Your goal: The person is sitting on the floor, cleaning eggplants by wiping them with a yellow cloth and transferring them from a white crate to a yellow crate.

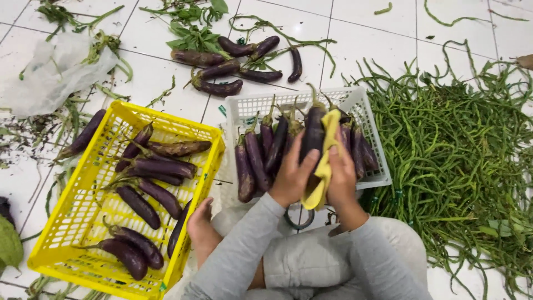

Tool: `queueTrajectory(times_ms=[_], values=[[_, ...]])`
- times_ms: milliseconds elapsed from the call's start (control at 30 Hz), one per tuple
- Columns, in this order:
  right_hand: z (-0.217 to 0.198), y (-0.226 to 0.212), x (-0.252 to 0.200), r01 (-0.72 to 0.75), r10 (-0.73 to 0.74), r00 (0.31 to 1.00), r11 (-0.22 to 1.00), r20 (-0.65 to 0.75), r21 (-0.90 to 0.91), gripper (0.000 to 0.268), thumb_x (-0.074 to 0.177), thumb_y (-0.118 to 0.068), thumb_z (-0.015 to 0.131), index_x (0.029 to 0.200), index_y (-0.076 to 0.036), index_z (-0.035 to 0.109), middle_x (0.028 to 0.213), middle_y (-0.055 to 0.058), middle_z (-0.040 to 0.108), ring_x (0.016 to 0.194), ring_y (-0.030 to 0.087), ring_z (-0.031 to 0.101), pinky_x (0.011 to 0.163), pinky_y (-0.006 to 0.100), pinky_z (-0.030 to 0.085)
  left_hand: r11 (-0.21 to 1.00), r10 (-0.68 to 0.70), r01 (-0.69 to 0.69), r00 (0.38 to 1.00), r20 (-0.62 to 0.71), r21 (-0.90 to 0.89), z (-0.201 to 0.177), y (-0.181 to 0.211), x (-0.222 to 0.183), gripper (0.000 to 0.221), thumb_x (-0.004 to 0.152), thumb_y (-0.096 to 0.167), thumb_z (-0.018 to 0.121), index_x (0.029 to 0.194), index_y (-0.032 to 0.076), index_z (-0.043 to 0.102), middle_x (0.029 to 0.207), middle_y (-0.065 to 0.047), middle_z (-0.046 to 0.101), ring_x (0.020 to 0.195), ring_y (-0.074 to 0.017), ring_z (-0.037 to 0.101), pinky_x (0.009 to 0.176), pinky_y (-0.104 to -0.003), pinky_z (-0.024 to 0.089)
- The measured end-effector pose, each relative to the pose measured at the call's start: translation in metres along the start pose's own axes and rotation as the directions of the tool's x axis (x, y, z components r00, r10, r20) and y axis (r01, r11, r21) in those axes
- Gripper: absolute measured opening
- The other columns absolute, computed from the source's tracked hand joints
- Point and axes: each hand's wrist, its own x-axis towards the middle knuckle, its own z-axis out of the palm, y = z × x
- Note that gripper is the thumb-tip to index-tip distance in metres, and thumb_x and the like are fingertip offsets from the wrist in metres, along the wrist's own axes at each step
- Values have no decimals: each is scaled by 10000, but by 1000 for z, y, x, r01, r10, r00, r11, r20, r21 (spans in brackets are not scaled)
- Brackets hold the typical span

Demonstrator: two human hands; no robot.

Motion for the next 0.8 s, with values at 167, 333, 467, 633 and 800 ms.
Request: queueTrajectory(times_ms=[167,333,467,633,800], values=[[19,-2,-6,-83,81,988,996,-132,-14,545,1094,-333,450,1560,-58,380,1483,184,529,1306,240,545,1171,431,410,999,48,-49,998,28,24,-6,13,-6,668,1055,379,521,1598,43,325,1482,-266,504,1369,-332,494,1158,-482,380],[66,5,-34,17,-13,1000,984,25,-177,613,1078,-339,454,1614,-87,295,1580,163,437,1387,205,440,1204,421,325,995,67,-76,987,-149,-58,-42,-7,0,589,1066,347,526,1549,28,418,1492,-229,489,1371,-284,462,1191,-448,338],[92,-7,-43,14,22,985,979,173,-201,644,1059,-218,486,1629,-88,214,1624,177,363,1449,264,381,1219,483,292,987,-12,-31,965,-263,-160,-61,-3,3,615,1071,377,520,1575,54,378,1524,-220,454,1372,-291,471,1194,-463,341],[64,9,-5,-88,82,989,995,-125,-49,509,1076,-301,469,1544,-103,448,1356,119,616,1168,200,597,1095,368,465,998,40,-45,990,-133,-36,-45,-3,-6,578,1064,354,535,1534,33,432,1380,-277,552,1284,-360,531,1129,-518,396],[16,62,6,-13,46,965,992,-258,127,396,1097,-333,485,1404,-100,577,1248,154,696,1054,200,701,1012,403,576,995,71,-67,996,-49,79,-27,6,-7,557,987,328,609,1496,123,511,1240,-241,685,1189,-382,659,996,-481,511]])
